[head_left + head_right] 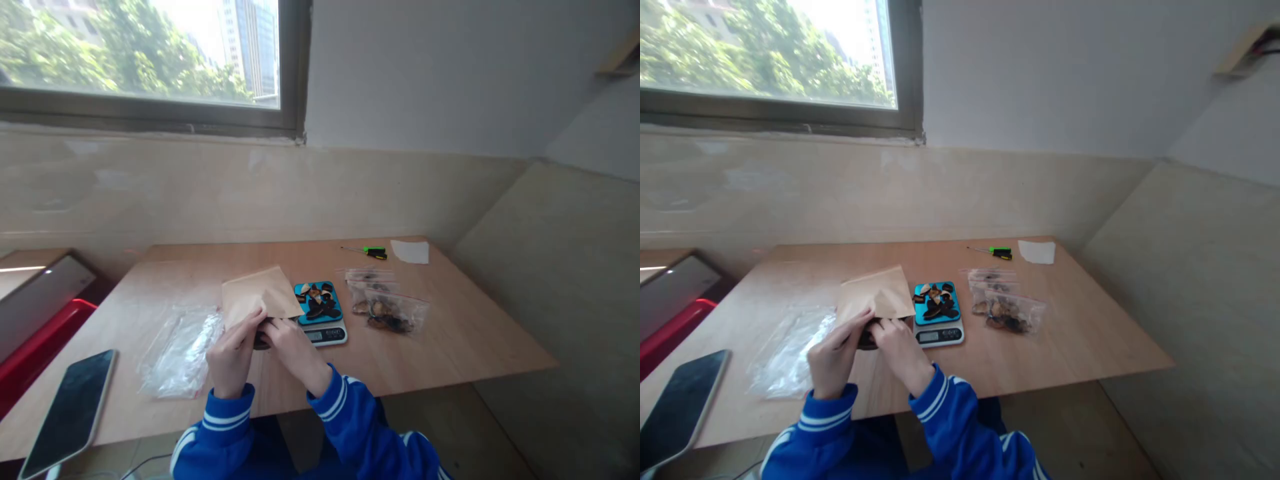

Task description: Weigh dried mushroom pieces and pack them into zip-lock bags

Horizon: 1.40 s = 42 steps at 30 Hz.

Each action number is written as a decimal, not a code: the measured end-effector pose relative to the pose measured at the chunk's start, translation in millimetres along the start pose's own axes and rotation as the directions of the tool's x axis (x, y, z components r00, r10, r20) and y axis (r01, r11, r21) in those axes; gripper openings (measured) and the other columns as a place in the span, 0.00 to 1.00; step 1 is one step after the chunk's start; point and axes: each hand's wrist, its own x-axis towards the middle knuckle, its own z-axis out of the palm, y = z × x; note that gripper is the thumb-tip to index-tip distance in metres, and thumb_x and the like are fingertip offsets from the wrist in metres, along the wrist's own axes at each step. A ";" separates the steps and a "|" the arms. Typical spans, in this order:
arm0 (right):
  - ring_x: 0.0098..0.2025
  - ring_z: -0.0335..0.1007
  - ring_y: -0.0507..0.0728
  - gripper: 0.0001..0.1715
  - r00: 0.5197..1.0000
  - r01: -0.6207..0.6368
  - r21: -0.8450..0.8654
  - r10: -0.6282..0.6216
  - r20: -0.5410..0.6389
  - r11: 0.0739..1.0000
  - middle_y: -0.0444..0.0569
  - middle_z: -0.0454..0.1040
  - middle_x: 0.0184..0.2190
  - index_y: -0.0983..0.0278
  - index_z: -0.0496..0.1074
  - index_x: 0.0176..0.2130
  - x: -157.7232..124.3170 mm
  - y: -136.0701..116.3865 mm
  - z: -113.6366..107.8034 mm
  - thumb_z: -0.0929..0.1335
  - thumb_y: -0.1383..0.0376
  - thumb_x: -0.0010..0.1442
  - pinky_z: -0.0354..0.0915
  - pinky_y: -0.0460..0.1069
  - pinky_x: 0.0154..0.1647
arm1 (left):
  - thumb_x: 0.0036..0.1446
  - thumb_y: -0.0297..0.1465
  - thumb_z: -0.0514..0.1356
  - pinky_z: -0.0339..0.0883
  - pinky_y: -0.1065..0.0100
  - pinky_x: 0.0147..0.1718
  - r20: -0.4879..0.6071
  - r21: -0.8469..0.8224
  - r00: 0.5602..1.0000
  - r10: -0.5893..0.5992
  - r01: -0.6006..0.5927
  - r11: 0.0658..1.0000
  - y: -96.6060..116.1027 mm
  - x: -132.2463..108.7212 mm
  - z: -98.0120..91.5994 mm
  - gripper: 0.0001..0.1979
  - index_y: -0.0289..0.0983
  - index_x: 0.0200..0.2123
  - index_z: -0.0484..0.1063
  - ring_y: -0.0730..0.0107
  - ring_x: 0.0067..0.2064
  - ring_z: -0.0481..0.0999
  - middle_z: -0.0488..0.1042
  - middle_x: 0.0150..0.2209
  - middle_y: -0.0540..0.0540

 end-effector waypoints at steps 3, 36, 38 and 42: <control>0.49 0.73 0.58 0.15 0.998 0.063 0.143 -0.058 -0.038 0.988 0.53 0.76 0.46 0.64 0.72 0.50 -4.9 8.6 -2.3 0.62 0.72 0.66 0.69 0.53 0.51 | 0.61 0.29 0.57 0.71 0.70 0.47 -0.001 0.015 1.000 -0.011 0.011 1.000 0.6 1.9 -1.8 0.11 0.44 0.44 0.78 0.68 0.47 0.79 0.79 0.47 0.51; 0.42 0.66 0.63 0.04 0.653 -0.446 0.421 0.609 -0.451 0.790 0.51 0.70 0.34 0.62 0.70 0.31 -24.4 82.7 32.3 0.66 0.70 0.55 0.63 0.59 0.47 | 0.60 0.36 0.59 0.70 0.72 0.48 -0.025 0.076 0.988 -0.154 0.156 0.985 -19.8 0.1 -16.9 0.09 0.47 0.41 0.79 0.67 0.48 0.78 0.79 0.46 0.56; 0.44 0.65 0.63 0.04 0.656 -0.491 0.311 0.581 -0.483 0.814 0.53 0.68 0.38 0.62 0.71 0.33 -23.3 83.8 32.6 0.66 0.70 0.56 0.62 0.60 0.50 | 0.60 0.36 0.59 0.69 0.72 0.48 -0.029 0.071 0.988 -0.154 0.156 0.985 -19.9 -0.4 -17.1 0.09 0.47 0.40 0.79 0.67 0.48 0.78 0.79 0.45 0.56; 0.47 0.63 0.64 0.10 0.671 -0.527 0.138 0.510 -0.538 0.839 0.55 0.65 0.44 0.63 0.71 0.41 -22.4 91.7 32.7 0.67 0.67 0.57 0.62 0.59 0.51 | 0.60 0.36 0.59 0.70 0.71 0.48 -0.038 0.071 0.987 -0.155 0.158 0.985 -20.0 -1.0 -17.9 0.09 0.47 0.40 0.79 0.66 0.48 0.78 0.79 0.45 0.56</control>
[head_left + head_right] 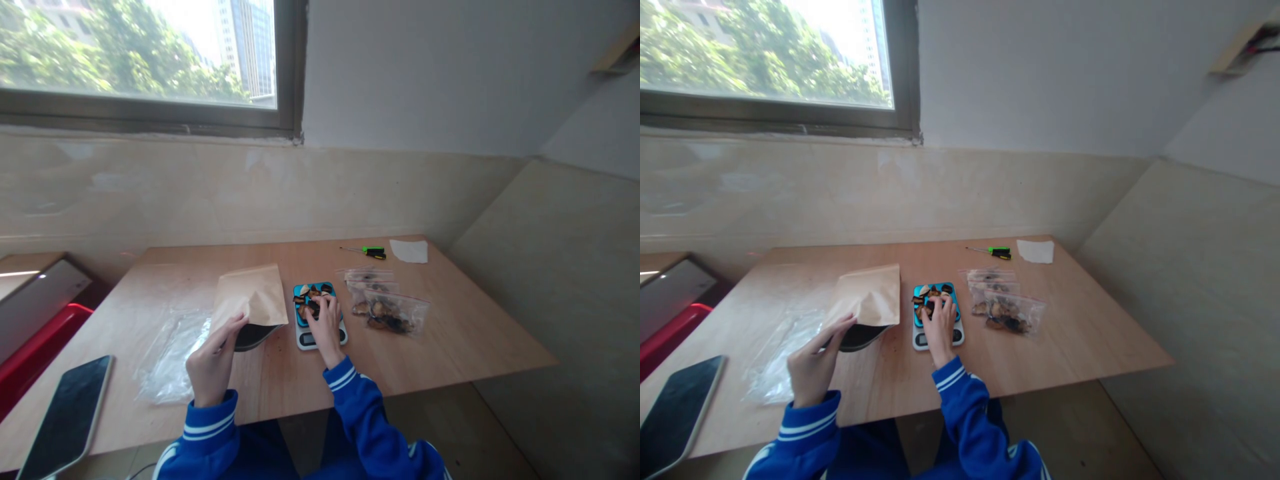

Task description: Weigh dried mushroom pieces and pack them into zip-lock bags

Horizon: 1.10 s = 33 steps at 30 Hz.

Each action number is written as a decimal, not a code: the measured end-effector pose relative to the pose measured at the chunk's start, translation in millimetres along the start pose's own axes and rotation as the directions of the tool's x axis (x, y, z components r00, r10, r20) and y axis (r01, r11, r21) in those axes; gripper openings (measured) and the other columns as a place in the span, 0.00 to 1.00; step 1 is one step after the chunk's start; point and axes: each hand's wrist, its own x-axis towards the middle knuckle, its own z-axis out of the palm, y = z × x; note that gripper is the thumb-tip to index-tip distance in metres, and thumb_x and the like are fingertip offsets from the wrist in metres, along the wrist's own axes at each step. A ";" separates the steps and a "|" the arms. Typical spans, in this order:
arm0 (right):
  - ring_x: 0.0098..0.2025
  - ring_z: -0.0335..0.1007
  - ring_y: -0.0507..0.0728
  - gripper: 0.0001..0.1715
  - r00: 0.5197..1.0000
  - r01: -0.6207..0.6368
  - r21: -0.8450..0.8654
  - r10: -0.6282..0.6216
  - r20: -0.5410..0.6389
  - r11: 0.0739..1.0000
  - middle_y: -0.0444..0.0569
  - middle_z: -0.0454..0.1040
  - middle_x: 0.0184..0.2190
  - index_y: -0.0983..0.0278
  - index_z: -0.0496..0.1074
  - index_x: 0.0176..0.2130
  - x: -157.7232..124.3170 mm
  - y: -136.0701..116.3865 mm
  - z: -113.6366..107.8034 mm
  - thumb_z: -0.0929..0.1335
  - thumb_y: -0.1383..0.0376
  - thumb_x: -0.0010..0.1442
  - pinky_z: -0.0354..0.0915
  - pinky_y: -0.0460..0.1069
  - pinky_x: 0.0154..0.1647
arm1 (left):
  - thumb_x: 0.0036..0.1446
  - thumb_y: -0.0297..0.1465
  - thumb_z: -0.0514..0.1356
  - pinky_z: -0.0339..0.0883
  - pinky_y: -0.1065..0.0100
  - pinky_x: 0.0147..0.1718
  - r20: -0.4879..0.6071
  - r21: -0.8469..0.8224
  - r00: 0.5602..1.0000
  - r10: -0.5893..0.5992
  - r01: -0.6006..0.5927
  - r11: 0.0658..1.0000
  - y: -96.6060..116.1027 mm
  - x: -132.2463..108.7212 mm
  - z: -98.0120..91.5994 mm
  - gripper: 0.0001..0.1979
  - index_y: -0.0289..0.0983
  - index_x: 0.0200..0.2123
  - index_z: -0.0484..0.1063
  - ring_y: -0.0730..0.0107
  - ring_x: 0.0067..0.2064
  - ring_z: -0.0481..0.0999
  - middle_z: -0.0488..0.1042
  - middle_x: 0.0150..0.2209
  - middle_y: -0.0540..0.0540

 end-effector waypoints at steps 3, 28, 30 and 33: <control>0.48 0.63 0.63 0.09 1.000 0.010 0.020 -0.010 -0.012 1.000 0.54 0.65 0.43 0.63 0.71 0.42 11.7 11.7 -3.4 0.64 0.65 0.60 0.61 0.59 0.52 | 0.60 0.37 0.59 0.70 0.71 0.47 0.008 0.007 1.000 -0.003 0.003 1.000 0.1 0.2 -1.0 0.09 0.47 0.40 0.79 0.66 0.48 0.78 0.79 0.45 0.56; 0.46 0.70 0.59 0.12 0.947 0.140 0.166 -0.181 0.267 0.976 0.53 0.77 0.43 0.62 0.76 0.42 87.0 76.1 -37.7 0.65 0.69 0.59 0.66 0.55 0.49 | 0.60 0.38 0.58 0.70 0.69 0.50 0.045 -0.028 0.998 -0.036 0.038 0.999 -4.3 -0.8 -0.9 0.09 0.48 0.40 0.79 0.66 0.49 0.78 0.79 0.46 0.56; 0.46 0.70 0.59 0.14 0.961 0.133 0.177 -0.170 0.217 0.975 0.54 0.76 0.45 0.62 0.74 0.46 76.0 71.2 -49.3 0.64 0.66 0.60 0.66 0.55 0.49 | 0.60 0.38 0.58 0.70 0.68 0.51 0.056 -0.021 0.998 -0.043 0.044 0.999 -4.7 -1.1 -0.7 0.10 0.48 0.41 0.79 0.65 0.49 0.78 0.79 0.46 0.56; 0.42 0.70 0.59 0.16 0.976 0.080 0.202 -0.117 0.182 0.976 0.54 0.75 0.45 0.63 0.73 0.47 48.7 66.7 -67.6 0.63 0.63 0.61 0.67 0.55 0.46 | 0.60 0.38 0.57 0.70 0.67 0.51 0.081 -0.006 0.995 -0.056 0.057 0.998 -5.9 -1.0 1.4 0.10 0.48 0.40 0.79 0.65 0.49 0.78 0.79 0.46 0.55</control>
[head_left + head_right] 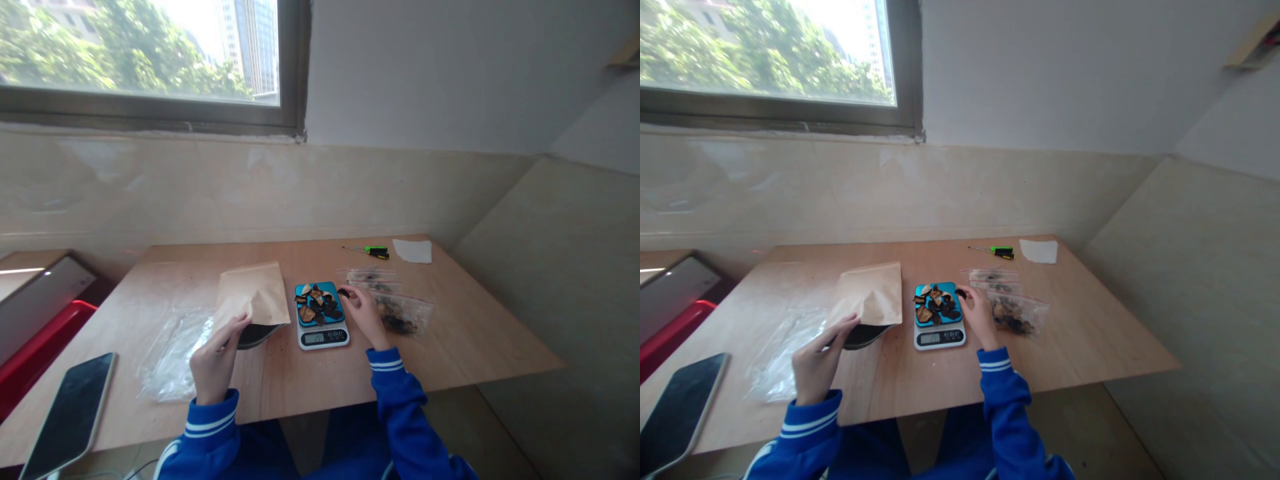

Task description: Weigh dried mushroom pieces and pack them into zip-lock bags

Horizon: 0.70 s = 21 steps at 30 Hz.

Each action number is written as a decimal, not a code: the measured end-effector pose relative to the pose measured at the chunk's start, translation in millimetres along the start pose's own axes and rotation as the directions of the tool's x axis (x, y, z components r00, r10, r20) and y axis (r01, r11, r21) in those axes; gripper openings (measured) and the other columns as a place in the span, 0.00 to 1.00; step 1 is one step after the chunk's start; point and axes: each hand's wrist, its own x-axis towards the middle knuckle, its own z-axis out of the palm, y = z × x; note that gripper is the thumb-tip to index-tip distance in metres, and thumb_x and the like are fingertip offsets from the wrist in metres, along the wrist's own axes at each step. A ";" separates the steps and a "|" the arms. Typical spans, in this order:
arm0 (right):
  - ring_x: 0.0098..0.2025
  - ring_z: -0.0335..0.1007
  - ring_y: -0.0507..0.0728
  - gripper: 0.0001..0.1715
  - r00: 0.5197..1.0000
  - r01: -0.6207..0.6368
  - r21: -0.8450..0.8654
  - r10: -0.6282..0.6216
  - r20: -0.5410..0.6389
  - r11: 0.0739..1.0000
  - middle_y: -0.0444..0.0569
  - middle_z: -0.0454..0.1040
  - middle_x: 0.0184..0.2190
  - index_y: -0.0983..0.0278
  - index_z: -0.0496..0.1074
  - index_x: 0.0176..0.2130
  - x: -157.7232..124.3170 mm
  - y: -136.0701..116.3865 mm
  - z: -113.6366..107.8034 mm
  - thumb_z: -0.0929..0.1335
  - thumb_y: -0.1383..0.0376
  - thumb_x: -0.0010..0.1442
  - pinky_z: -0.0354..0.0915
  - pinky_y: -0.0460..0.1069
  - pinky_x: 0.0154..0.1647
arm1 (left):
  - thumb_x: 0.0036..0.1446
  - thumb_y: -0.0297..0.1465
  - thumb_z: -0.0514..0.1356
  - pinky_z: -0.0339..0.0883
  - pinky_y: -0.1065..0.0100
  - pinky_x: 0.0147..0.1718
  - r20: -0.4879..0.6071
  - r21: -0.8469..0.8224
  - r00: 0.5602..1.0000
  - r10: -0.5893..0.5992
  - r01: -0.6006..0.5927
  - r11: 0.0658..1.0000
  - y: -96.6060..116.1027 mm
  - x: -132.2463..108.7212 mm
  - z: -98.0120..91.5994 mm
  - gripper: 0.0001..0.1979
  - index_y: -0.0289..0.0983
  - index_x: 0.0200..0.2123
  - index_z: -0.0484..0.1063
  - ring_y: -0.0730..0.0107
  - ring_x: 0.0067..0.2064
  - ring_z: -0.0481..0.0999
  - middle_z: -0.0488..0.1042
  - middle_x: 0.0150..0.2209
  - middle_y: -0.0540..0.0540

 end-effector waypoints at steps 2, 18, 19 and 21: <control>0.40 0.71 0.59 0.16 0.999 -0.039 0.028 0.039 -0.003 0.999 0.53 0.76 0.43 0.63 0.73 0.47 -23.1 -4.0 -5.9 0.64 0.62 0.61 0.68 0.55 0.44 | 0.60 0.39 0.57 0.71 0.66 0.50 0.024 0.021 1.000 -0.017 0.017 1.000 -2.8 0.5 3.3 0.10 0.48 0.40 0.79 0.64 0.49 0.78 0.79 0.45 0.55; 0.43 0.73 0.61 0.14 0.991 -0.133 -0.002 0.133 -0.005 0.991 0.53 0.77 0.41 0.61 0.74 0.44 -96.8 3.9 -22.8 0.64 0.63 0.59 0.69 0.56 0.46 | 0.59 0.43 0.49 0.64 0.53 0.56 0.173 0.143 0.973 -0.153 0.129 0.981 -68.1 -24.2 -0.5 0.22 0.39 0.50 0.71 0.55 0.56 0.70 0.72 0.53 0.39; 0.43 0.73 0.61 0.15 0.991 -0.132 0.001 0.132 -0.004 0.991 0.53 0.77 0.41 0.61 0.74 0.44 -96.1 2.4 -21.3 0.64 0.63 0.59 0.69 0.57 0.46 | 0.59 0.44 0.49 0.63 0.52 0.56 0.141 0.182 0.974 -0.179 0.152 0.971 -74.8 -28.1 -4.4 0.23 0.38 0.50 0.70 0.54 0.56 0.70 0.72 0.53 0.38; 0.44 0.73 0.61 0.15 0.992 -0.127 0.005 0.127 0.008 0.992 0.53 0.77 0.41 0.61 0.74 0.45 -95.0 -0.6 -18.2 0.63 0.63 0.60 0.69 0.57 0.47 | 0.56 0.47 0.50 0.64 0.50 0.55 0.109 0.255 0.967 -0.231 0.197 0.947 -88.6 -36.3 -11.4 0.26 0.37 0.50 0.69 0.49 0.55 0.70 0.71 0.52 0.37</control>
